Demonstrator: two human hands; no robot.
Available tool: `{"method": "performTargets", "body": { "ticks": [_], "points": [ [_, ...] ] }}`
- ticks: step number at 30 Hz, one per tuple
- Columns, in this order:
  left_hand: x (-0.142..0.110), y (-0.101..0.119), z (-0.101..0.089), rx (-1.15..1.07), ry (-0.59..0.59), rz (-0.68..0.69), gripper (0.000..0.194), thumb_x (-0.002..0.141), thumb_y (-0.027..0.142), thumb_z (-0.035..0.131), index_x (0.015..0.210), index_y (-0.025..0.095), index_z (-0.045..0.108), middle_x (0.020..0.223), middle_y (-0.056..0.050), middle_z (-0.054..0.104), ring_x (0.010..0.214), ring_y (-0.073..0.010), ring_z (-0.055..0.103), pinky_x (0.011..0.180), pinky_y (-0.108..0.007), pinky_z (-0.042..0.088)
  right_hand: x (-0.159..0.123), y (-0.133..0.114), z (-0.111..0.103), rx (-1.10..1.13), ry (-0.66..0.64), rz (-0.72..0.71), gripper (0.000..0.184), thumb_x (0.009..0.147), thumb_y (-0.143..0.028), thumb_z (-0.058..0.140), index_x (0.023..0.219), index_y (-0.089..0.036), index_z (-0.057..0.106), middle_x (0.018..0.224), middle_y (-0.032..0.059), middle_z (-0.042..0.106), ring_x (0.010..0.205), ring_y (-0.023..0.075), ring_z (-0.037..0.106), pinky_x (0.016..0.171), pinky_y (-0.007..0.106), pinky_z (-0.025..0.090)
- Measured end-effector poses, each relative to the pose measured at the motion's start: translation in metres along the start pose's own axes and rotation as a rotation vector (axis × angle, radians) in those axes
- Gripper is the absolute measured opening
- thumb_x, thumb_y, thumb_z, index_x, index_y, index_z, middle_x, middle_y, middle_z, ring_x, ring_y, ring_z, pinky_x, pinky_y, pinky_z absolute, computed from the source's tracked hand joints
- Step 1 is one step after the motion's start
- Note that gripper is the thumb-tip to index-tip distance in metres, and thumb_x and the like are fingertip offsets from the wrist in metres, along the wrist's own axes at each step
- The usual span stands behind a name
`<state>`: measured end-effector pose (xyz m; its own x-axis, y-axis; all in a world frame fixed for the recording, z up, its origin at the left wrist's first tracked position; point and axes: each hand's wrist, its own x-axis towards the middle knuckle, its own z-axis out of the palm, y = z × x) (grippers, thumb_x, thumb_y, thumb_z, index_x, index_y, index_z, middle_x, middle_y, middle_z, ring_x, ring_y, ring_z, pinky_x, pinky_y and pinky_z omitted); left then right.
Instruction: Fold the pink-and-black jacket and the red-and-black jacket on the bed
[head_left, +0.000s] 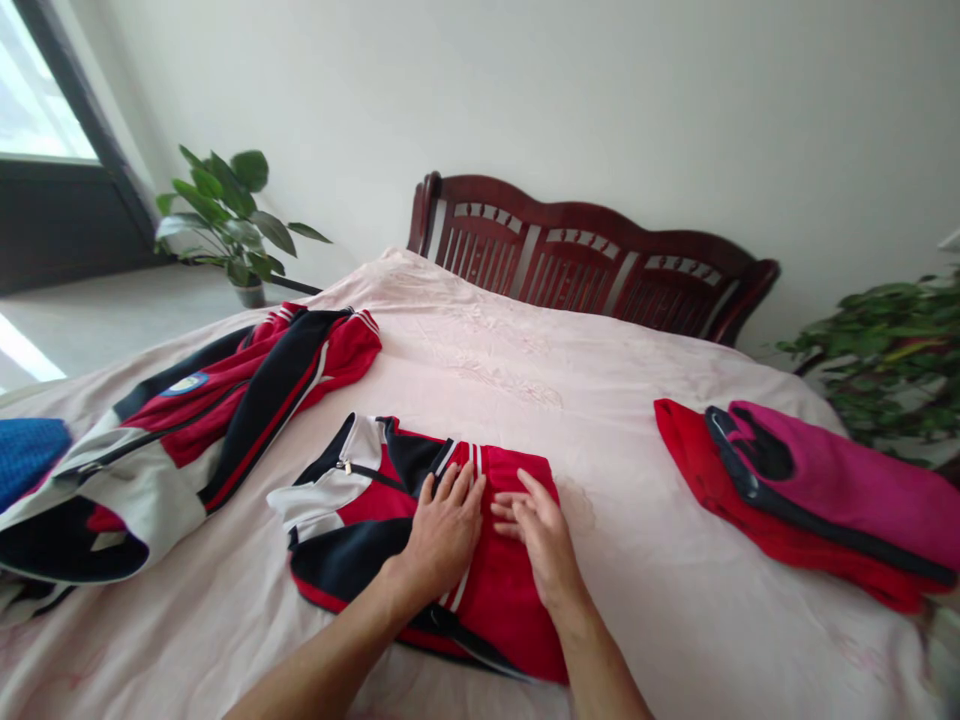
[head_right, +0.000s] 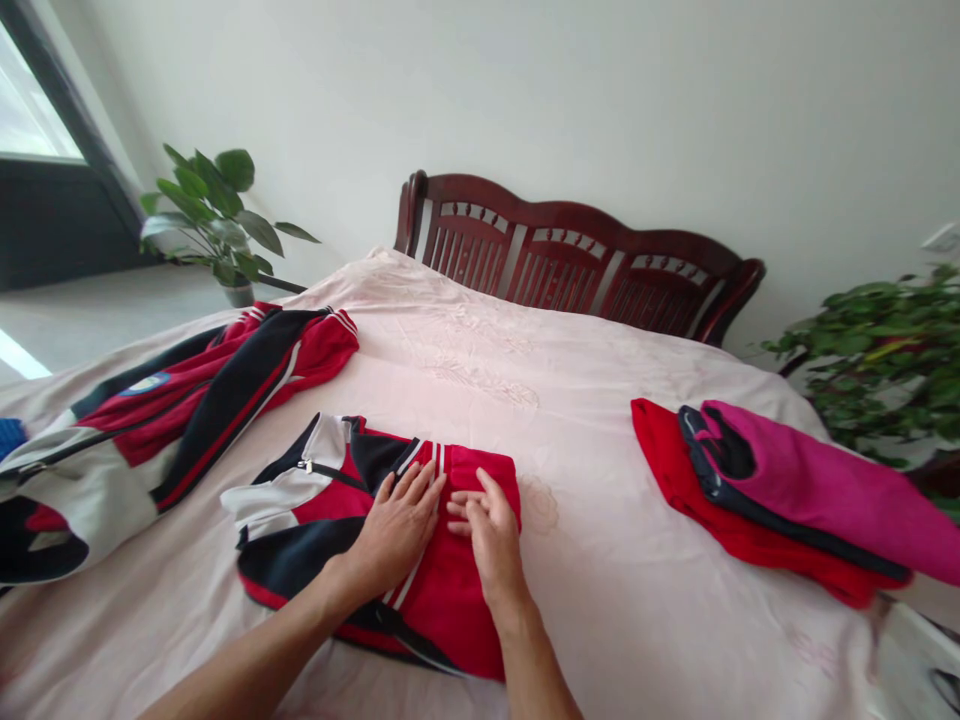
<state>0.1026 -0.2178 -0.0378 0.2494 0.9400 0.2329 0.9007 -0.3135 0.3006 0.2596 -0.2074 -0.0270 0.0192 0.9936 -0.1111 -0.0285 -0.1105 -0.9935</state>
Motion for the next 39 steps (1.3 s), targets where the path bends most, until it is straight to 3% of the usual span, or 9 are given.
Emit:
{"method": "performTargets", "body": {
  "ticks": [4,8,13,18,22,25,32,36,39],
  "points": [
    [-0.008,-0.005,-0.001,0.044,-0.037,-0.025,0.055,0.095,0.018,0.039,0.149,0.024,0.039,0.158,-0.009,0.036,0.144,-0.0300,0.034,0.114,-0.062,0.031,0.009,-0.013,-0.022,-0.318,0.171,-0.269,0.053,0.090,-0.047,0.050,0.133,-0.018,0.057,0.123,0.0132,0.067,0.113,0.0257,0.062,0.100,0.045,0.049],
    [-0.008,-0.003,-0.005,0.024,-0.049,-0.044,0.057,0.093,0.015,0.039,0.149,0.025,0.040,0.158,-0.009,0.036,0.144,-0.0313,0.034,0.112,-0.064,0.031,0.019,-0.010,-0.027,-0.808,0.143,-0.509,0.051,0.094,-0.042,0.043,0.140,-0.022,0.053,0.150,0.0098,0.048,0.141,0.0263,0.037,0.119,0.050,0.024],
    [-0.008,-0.003,-0.004,0.011,-0.053,-0.045,0.058,0.092,0.014,0.040,0.148,0.025,0.041,0.158,-0.010,0.035,0.145,-0.0310,0.034,0.112,-0.063,0.031,0.028,0.020,-0.021,-1.098,0.001,-0.437,0.051,0.092,-0.044,0.049,0.139,-0.025,0.055,0.153,0.0079,0.043,0.147,0.0301,0.026,0.119,0.054,0.018],
    [-0.008,-0.002,-0.003,0.026,-0.054,-0.057,0.057,0.092,0.015,0.040,0.149,0.024,0.040,0.158,-0.010,0.035,0.144,-0.0303,0.035,0.112,-0.061,0.033,0.035,0.031,-0.031,-0.915,0.057,-0.413,0.060,0.091,-0.050,0.044,0.141,-0.018,0.052,0.156,0.0118,0.038,0.146,0.0281,0.027,0.120,0.050,0.021],
    [-0.008,-0.003,-0.002,0.021,-0.061,-0.066,0.057,0.093,0.014,0.039,0.149,0.024,0.040,0.158,-0.010,0.035,0.144,-0.0299,0.035,0.111,-0.059,0.036,0.034,0.032,-0.051,-0.571,0.288,-0.134,0.076,0.089,-0.061,0.038,0.145,-0.010,0.045,0.152,0.0178,0.042,0.142,0.0275,0.036,0.120,0.045,0.025],
    [-0.009,-0.004,-0.001,0.007,-0.057,-0.070,0.057,0.093,0.014,0.039,0.149,0.025,0.040,0.158,-0.008,0.035,0.145,-0.0291,0.035,0.111,-0.058,0.037,0.025,0.027,-0.066,-0.403,0.289,0.011,0.077,0.085,-0.064,0.047,0.142,-0.013,0.050,0.150,0.0154,0.046,0.141,0.0282,0.039,0.119,0.044,0.027],
    [-0.012,-0.004,-0.006,-0.066,-0.031,-0.081,0.049,0.096,0.021,0.041,0.145,0.023,0.046,0.157,-0.011,0.037,0.144,-0.0276,0.036,0.113,-0.055,0.036,-0.011,-0.002,-0.044,0.022,-0.179,0.242,0.059,0.087,-0.063,0.051,0.124,-0.021,0.067,0.119,0.0121,0.071,0.116,0.0308,0.063,0.095,0.050,0.051],
    [-0.011,-0.001,-0.008,-0.129,-0.013,-0.114,0.048,0.097,0.022,0.040,0.144,0.023,0.047,0.156,-0.012,0.040,0.143,-0.0264,0.038,0.115,-0.053,0.034,-0.013,-0.003,-0.018,-0.173,-0.073,-0.032,0.060,0.091,-0.063,0.040,0.126,-0.023,0.068,0.113,0.0112,0.073,0.113,0.0299,0.065,0.090,0.048,0.053],
    [-0.009,0.009,-0.005,-0.205,0.006,-0.164,0.049,0.097,0.022,0.038,0.146,0.023,0.046,0.156,-0.012,0.040,0.143,-0.0269,0.038,0.116,-0.053,0.032,-0.011,-0.006,-0.023,-0.431,-0.025,-0.250,0.049,0.092,-0.059,0.045,0.126,-0.030,0.067,0.119,0.0080,0.071,0.117,0.0295,0.062,0.091,0.047,0.053]
  ]
}}
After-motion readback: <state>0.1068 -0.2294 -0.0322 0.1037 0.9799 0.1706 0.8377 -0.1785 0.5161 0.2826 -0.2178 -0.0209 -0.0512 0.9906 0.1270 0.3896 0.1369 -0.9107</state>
